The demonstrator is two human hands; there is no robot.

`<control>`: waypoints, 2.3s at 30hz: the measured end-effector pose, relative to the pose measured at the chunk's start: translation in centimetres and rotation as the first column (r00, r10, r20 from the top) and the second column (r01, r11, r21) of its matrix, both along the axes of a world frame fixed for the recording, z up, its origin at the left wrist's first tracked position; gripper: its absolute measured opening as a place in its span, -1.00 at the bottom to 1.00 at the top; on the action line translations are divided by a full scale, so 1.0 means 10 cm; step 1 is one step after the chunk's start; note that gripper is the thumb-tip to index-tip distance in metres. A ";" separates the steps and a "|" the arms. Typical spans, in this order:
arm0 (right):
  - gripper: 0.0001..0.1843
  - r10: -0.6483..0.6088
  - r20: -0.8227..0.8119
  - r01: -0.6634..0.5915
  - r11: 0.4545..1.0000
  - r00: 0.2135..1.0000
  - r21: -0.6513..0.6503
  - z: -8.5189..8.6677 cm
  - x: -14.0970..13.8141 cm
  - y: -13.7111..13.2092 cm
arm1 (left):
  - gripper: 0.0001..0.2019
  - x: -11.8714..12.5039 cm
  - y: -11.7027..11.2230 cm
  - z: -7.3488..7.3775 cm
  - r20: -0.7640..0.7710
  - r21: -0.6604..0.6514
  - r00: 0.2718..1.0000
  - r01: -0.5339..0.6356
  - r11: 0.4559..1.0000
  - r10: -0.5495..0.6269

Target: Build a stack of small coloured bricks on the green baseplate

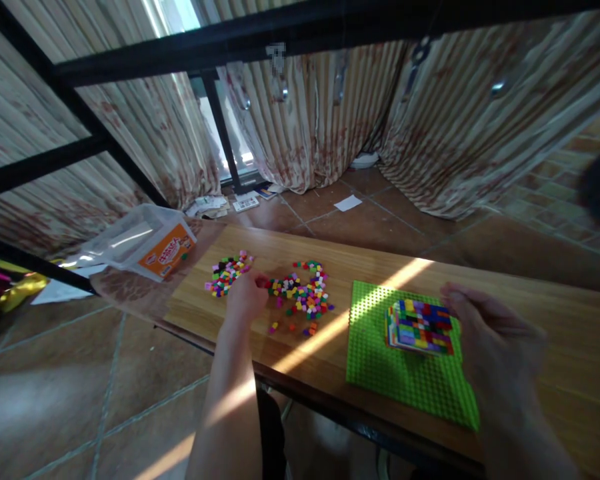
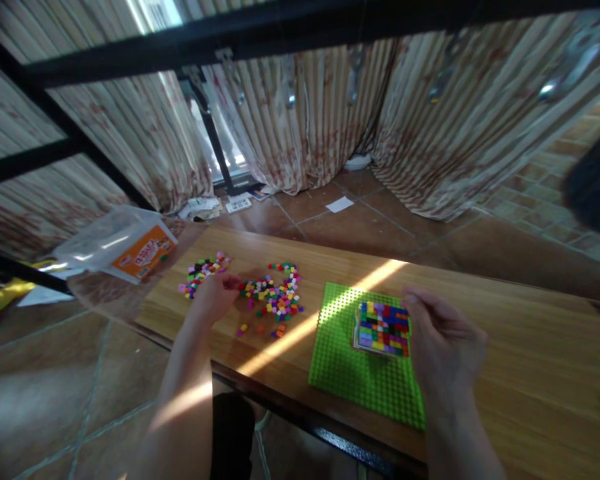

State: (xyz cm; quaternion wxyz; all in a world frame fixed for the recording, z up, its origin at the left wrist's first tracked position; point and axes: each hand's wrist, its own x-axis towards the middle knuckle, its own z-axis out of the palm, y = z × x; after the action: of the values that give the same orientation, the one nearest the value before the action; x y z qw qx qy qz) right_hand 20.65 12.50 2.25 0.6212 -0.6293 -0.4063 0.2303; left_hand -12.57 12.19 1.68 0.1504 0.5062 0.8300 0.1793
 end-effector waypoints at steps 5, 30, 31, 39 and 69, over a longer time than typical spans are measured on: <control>-0.81 -0.002 0.078 0.004 1.000 0.997 -0.023 0.03 -0.06 0.00 | -0.81 -0.03 0.01 -0.01 -0.064 -0.026 0.998 -0.023 0.999 0.022; -0.84 0.021 0.021 -0.022 0.999 1.000 0.041 0.02 -0.02 0.05 | -0.80 0.24 0.12 0.08 0.238 0.356 0.971 -0.119 0.927 0.033; -0.83 0.024 0.009 -0.024 0.999 1.000 0.040 0.02 -0.02 0.06 | -0.76 0.33 0.14 0.07 0.392 0.409 0.919 -0.136 0.902 -0.039; -0.86 0.070 -0.004 -0.070 0.996 0.998 0.049 -0.01 0.03 0.08 | -0.72 1.39 -0.02 0.08 0.937 0.278 0.244 -0.081 0.957 -0.251; -0.86 0.197 0.047 -0.200 0.977 0.979 0.067 -0.05 0.12 0.02 | -0.75 1.95 0.05 -0.11 0.942 0.250 0.227 0.015 0.968 -0.247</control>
State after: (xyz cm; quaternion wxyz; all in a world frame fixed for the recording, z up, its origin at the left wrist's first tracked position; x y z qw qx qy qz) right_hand 21.84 12.67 1.78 0.6089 -0.5674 -0.4876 0.2638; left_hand 6.89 12.73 0.60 0.5956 0.3672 0.4933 0.5168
